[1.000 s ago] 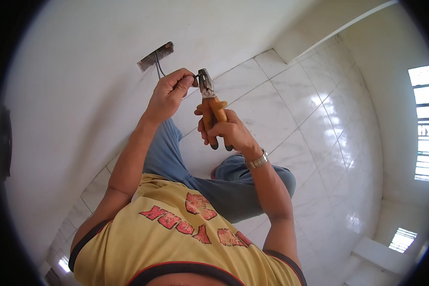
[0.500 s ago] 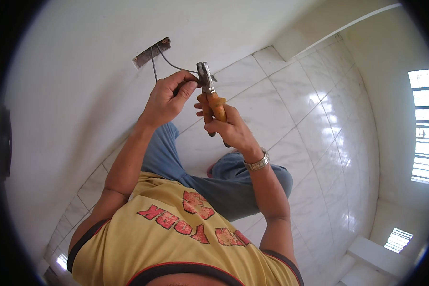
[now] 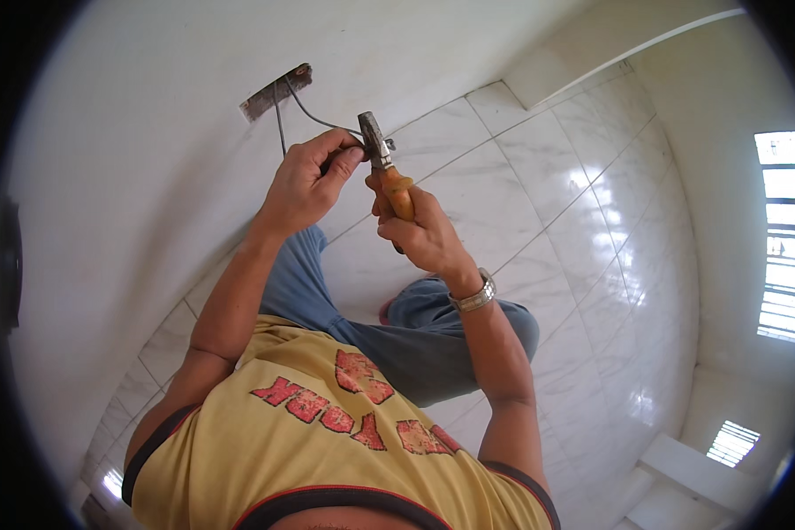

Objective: The person strips the ends of wires extending from an electrical box in a wall using pliers.

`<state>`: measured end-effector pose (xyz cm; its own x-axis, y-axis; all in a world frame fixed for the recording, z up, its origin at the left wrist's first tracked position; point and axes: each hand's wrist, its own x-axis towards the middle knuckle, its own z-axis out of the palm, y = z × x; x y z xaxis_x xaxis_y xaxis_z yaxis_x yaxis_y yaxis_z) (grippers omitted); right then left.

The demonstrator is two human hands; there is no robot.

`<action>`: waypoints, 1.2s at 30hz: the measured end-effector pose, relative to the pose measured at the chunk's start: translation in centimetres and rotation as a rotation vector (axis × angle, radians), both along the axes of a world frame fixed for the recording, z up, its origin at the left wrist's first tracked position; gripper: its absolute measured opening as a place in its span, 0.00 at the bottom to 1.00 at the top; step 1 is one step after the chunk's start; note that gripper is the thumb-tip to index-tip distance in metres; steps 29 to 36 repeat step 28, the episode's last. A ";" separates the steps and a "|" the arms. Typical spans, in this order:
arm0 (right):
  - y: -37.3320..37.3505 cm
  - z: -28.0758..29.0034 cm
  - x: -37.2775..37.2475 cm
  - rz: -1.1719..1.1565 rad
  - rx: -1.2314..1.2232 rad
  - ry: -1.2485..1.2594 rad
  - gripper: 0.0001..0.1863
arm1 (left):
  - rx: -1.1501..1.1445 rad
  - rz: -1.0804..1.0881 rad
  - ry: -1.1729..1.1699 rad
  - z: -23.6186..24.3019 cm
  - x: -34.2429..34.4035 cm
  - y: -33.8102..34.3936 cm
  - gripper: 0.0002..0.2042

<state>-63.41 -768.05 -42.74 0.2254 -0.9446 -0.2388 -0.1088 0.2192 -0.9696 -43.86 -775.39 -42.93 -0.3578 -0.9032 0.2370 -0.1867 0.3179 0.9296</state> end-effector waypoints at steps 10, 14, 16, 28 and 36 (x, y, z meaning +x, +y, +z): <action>-0.3 -0.3 0.4 0.040 -0.072 -0.058 0.33 | -0.020 0.032 0.036 0.1 0.2 0.2 0.08; -0.2 -0.5 0.4 0.068 -0.096 -0.051 0.34 | -0.019 0.038 0.031 1.0 0.5 0.5 0.09; -0.1 0.1 0.5 0.031 -0.074 -0.066 0.34 | -0.008 0.000 0.019 0.7 0.3 0.3 0.09; 0.0 -0.8 -0.3 -0.065 0.023 -0.102 0.33 | 0.046 -0.060 0.017 0.6 0.1 0.3 0.10; 0.0 -0.8 -0.3 -0.065 0.023 -0.102 0.33 | 0.046 -0.060 0.017 0.6 0.1 0.3 0.10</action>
